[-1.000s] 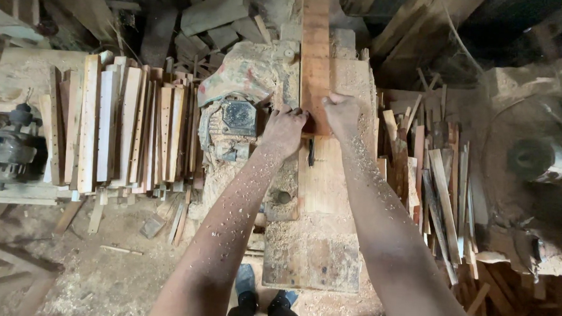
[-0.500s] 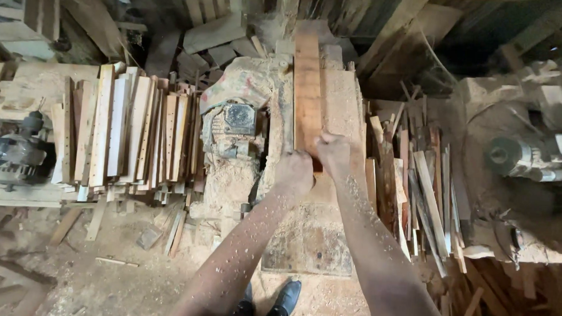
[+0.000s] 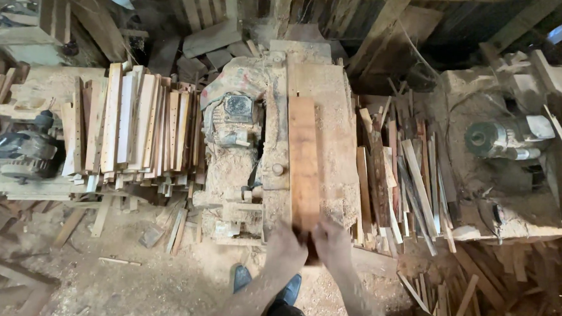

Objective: Moving and inspecting wooden planks on a workbench in a workshop

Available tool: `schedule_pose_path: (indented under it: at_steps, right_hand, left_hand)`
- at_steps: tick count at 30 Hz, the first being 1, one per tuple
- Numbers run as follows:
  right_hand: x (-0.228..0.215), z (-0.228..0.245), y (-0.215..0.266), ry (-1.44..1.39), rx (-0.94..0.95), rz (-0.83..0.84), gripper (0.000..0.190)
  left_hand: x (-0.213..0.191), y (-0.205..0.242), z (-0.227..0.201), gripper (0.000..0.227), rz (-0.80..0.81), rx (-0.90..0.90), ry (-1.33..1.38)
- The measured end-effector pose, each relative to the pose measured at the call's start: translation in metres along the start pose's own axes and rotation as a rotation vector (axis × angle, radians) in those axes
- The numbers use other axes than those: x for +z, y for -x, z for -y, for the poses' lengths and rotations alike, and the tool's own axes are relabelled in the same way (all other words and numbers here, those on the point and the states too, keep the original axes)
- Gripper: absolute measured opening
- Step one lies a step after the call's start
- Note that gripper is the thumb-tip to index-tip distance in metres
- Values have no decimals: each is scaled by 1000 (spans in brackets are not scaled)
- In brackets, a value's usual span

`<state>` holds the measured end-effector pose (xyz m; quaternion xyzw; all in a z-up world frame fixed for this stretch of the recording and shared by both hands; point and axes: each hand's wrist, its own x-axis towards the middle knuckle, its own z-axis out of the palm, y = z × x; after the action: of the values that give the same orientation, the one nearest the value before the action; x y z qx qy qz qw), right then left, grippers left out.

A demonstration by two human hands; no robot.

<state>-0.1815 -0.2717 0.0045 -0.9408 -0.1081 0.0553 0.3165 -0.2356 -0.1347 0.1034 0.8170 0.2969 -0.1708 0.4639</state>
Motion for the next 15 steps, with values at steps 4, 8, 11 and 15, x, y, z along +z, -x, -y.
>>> schedule_pose_path:
  at_steps: [4,8,11,15]
  right_hand:
    - [-39,17,93,-231,238,227,21]
    - [-59,13,117,-258,356,216,49]
    - [-74,5,105,-558,351,180,41]
    - [-57,-22,69,-14,-380,61,102]
  left_hand:
    - [-16,58,13,56,310,-398,170]
    - [-25,78,26,54,541,-370,274]
    - [-27,80,43,53,615,-292,331]
    - [-40,98,44,48,755,-237,445]
